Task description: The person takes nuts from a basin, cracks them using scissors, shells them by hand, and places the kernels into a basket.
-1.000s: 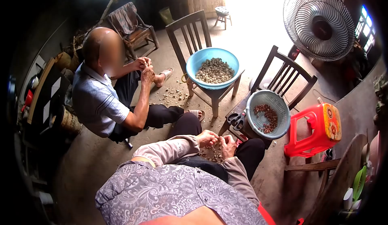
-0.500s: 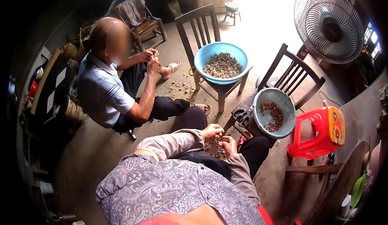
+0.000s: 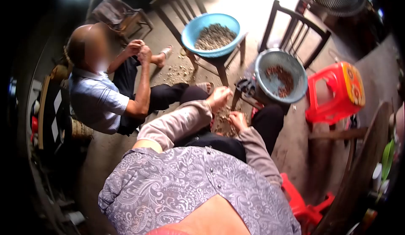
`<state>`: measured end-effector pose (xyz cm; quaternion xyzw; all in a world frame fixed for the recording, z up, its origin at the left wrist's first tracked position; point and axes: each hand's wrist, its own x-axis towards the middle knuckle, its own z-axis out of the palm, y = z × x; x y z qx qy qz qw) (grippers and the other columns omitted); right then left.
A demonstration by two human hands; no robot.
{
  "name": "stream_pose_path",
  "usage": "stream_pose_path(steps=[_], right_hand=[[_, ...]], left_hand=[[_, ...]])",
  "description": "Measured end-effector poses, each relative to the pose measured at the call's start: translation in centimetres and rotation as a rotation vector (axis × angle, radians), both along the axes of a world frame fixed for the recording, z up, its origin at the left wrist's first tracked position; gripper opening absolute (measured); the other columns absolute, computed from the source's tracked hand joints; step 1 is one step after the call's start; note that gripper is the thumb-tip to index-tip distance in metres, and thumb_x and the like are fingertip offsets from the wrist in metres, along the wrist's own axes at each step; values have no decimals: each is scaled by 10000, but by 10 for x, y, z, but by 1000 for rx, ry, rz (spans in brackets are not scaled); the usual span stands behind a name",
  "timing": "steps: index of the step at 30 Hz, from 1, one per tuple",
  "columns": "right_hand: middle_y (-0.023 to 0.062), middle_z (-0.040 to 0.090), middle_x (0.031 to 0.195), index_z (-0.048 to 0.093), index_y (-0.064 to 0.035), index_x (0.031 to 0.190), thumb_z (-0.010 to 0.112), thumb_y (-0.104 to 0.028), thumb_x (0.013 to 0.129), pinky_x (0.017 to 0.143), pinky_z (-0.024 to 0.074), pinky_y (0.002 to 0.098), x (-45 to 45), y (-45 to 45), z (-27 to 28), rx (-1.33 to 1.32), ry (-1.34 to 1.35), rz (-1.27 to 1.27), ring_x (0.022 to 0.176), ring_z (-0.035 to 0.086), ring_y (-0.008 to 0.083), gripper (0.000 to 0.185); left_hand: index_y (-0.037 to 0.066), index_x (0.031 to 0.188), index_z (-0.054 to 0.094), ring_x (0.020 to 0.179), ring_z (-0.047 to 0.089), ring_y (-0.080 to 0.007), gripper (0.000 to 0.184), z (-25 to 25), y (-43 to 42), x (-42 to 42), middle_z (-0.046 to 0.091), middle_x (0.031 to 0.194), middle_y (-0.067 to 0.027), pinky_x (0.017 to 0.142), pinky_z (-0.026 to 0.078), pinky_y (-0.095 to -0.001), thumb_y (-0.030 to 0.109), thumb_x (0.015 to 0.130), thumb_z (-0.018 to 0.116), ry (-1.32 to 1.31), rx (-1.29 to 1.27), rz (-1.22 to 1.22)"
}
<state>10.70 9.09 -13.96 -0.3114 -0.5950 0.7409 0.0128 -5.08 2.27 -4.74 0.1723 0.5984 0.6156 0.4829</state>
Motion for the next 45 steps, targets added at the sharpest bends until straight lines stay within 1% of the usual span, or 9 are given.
stream_pose_path(steps=[4, 10, 15, 19, 25, 29, 37, 41, 45], right_hand=[[183, 614, 977, 532, 103, 1104, 413, -3, 841, 797, 525, 299, -2, -3, 17, -45, 43, 0, 894, 636, 236, 307], [168, 619, 854, 501, 64, 1039, 438, -94, 907, 597, 550, 282, -2, -8, 43, -164, 96, -131, 674, 644, 197, 215], [119, 649, 739, 519, 5, 864, 479, -176, 905, 526, 494, 243, -1, -3, 55, -160, 66, -211, 581, 603, 140, 189], [92, 652, 721, 599, 16, 910, 529, -200, 877, 580, 475, 260, 1, 4, 39, 38, 60, -181, 608, 600, 136, 229], [120, 666, 832, 625, 23, 976, 597, -216, 795, 716, 478, 301, -1, 7, 26, 96, -140, -240, 776, 628, 184, 301], [150, 665, 907, 634, 11, 980, 614, -221, 774, 766, 476, 312, -5, 10, -31, 154, -180, -279, 828, 628, 217, 311], [123, 661, 757, 614, 65, 931, 637, -114, 824, 524, 484, 269, -5, 8, 17, -246, 13, -462, 599, 623, 161, 210], [35, 635, 751, 621, -17, 909, 628, -147, 853, 525, 456, 229, -6, 15, 23, -422, 156, -598, 593, 573, 104, 142], [9, 599, 773, 599, -48, 935, 592, -154, 885, 538, 435, 202, -7, 16, 44, -500, 352, -645, 619, 522, 71, 118]], left_hand=[[51, 914, 562, 470, 451, -80, 235, 53, 59, -6, 471, 601, -22, 400, 325, -213, 282, 900, 519, 83, 118, -129], [-2, 1355, 246, 685, 639, -184, 585, 134, 107, 12, 518, 1098, -193, 475, 517, -227, 275, 918, 521, 348, 237, -261], [17, 1116, 541, 654, 589, -91, 276, 83, 83, -11, 623, 921, -92, 464, 437, -187, 191, 901, 536, 312, 6, -160], [-1, 1082, 564, 643, 590, -86, 256, 34, 69, -16, 638, 841, -79, 498, 455, -199, 143, 871, 544, 437, -195, -276], [25, 1095, 551, 916, 586, -377, 402, -30, 100, -20, 594, 978, -239, 802, 473, -416, 223, 758, 645, 1266, -140, -377], [-1, 1045, 469, 939, 552, -432, 457, -36, 118, -12, 527, 1032, -264, 837, 449, -467, 318, 774, 652, 1412, -427, -428], [85, 1243, 324, 1047, 527, -440, 693, -21, 146, 2, 485, 1138, -281, 891, 441, -473, 307, 717, 717, 1259, -678, -510], [19, 1286, 306, 867, 626, -335, 729, -31, 119, -27, 624, 873, -190, 803, 488, -429, 282, 725, 690, 1339, -536, -521], [32, 1220, 397, 707, 558, -114, 491, 18, 36, -41, 582, 863, -58, 576, 435, -208, 231, 821, 603, 159, -349, -389]])
